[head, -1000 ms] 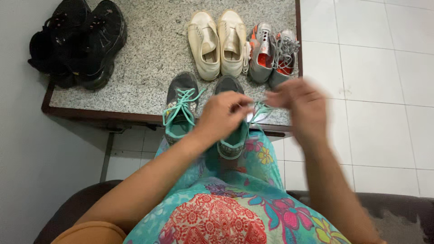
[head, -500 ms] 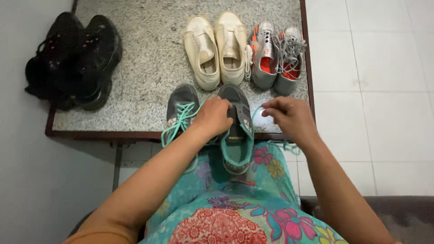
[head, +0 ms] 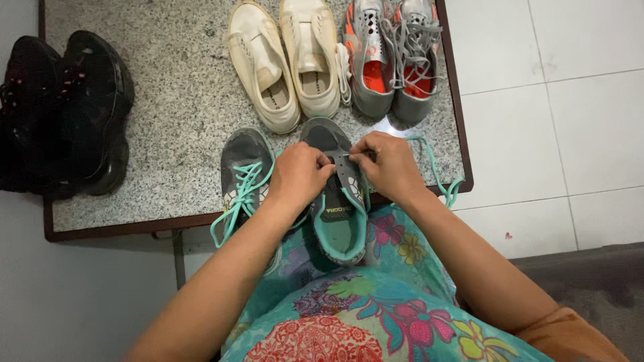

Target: The person threads a light green shoelace through the eyelets of a pair of grey sneakers and ties the laces. The shoes are placed on a low table with other footwear nearby.

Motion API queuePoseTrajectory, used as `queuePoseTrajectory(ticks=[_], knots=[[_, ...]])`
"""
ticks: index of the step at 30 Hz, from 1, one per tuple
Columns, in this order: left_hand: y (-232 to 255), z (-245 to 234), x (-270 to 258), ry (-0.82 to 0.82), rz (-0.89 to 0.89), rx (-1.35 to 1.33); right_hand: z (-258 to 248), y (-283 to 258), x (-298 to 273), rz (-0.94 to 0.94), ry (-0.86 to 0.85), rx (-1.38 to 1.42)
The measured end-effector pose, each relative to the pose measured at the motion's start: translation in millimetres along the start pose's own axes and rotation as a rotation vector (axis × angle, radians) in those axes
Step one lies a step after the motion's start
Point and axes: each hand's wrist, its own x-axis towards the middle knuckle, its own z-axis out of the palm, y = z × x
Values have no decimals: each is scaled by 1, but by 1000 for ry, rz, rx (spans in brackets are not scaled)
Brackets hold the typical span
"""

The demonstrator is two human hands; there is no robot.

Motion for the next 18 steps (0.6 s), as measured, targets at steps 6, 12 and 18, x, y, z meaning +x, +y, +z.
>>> queuePoseTrajectory(ticks=[6, 12, 18], knots=[[5, -4, -2, -1, -47, -85, 3, 1, 5, -350, -16, -190], [10, -5, -3, 4, -109, -139, 4, 5, 19, -471, -128, -300], [9, -1, -5, 41, -52, -68, -1, 5, 29, -511, -232, -357]])
